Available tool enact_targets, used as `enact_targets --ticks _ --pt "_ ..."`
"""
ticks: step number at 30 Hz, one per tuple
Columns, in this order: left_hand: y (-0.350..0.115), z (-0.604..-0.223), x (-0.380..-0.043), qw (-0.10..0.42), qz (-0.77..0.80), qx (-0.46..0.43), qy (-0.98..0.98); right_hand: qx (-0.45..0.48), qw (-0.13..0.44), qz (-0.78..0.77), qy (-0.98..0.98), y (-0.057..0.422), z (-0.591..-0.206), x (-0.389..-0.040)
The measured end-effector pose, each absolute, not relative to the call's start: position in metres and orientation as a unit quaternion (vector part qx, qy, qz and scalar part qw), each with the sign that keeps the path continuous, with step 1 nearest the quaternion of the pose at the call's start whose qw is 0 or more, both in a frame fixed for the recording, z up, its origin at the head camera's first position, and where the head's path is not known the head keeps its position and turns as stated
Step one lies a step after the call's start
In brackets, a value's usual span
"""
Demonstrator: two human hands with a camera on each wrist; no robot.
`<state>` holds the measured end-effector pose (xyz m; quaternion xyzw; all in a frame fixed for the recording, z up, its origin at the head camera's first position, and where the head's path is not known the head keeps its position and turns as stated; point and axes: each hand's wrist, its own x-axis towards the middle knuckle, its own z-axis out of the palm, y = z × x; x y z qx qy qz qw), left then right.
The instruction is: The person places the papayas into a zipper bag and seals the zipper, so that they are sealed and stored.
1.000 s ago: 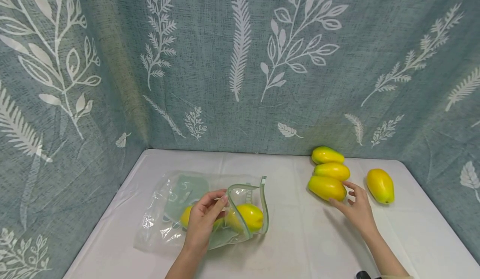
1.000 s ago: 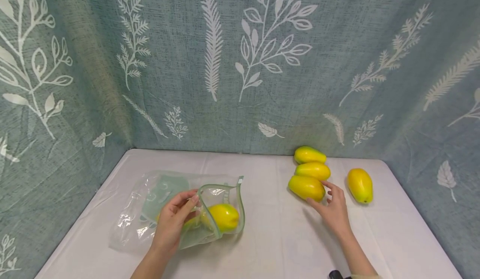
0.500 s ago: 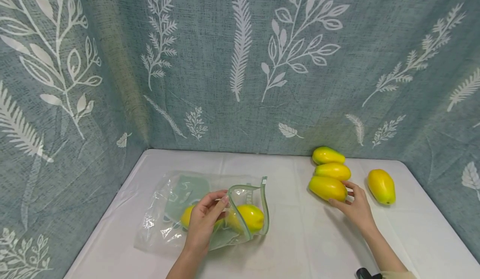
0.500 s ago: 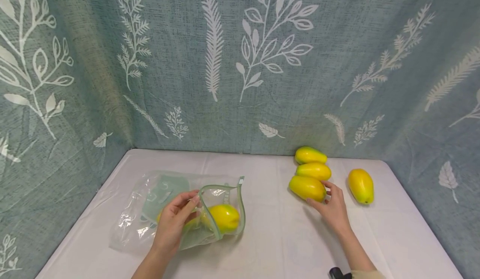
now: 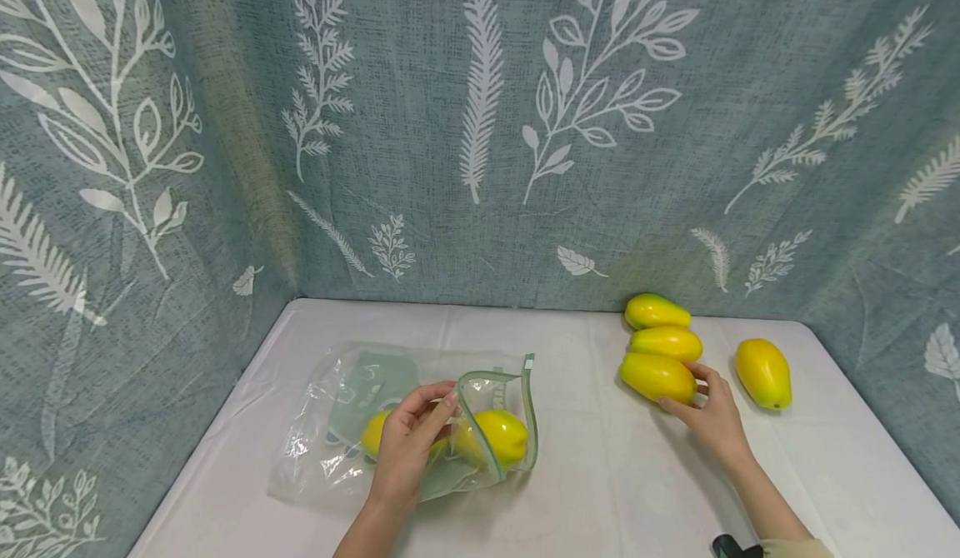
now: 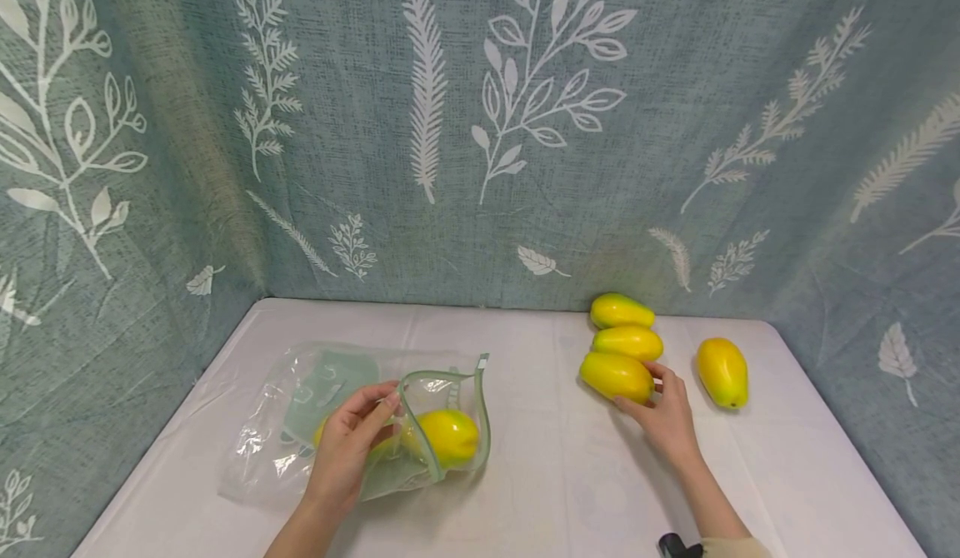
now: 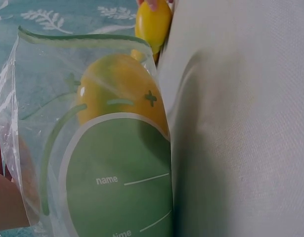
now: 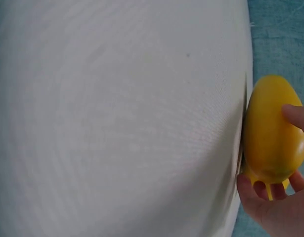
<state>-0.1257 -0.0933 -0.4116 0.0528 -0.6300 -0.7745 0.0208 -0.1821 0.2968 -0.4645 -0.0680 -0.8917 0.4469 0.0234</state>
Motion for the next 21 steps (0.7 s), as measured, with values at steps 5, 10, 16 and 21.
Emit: enact_targets --ticks 5,10,16,21 --pt "-0.0925 -0.4115 -0.1259 0.019 -0.775 0.055 -0.629 -0.07 0.023 0.446 -0.892 0.2977 -0.4655 -0.1825" --pt "-0.0921 -0.4116 -0.1255 0.019 -0.776 0.054 -0.628 -0.07 0.026 0.446 -0.892 0.2978 -0.4658 -0.1826" --pt "-0.0916 -0.4122 -0.1251 0.019 -0.777 0.051 -0.628 -0.064 0.033 0.441 -0.895 0.2984 -0.4667 -0.1824" --pt "-0.0912 -0.4134 -0.125 0.019 -0.779 0.047 -0.625 -0.06 0.034 0.436 -0.897 0.2985 -0.4671 -0.1825"
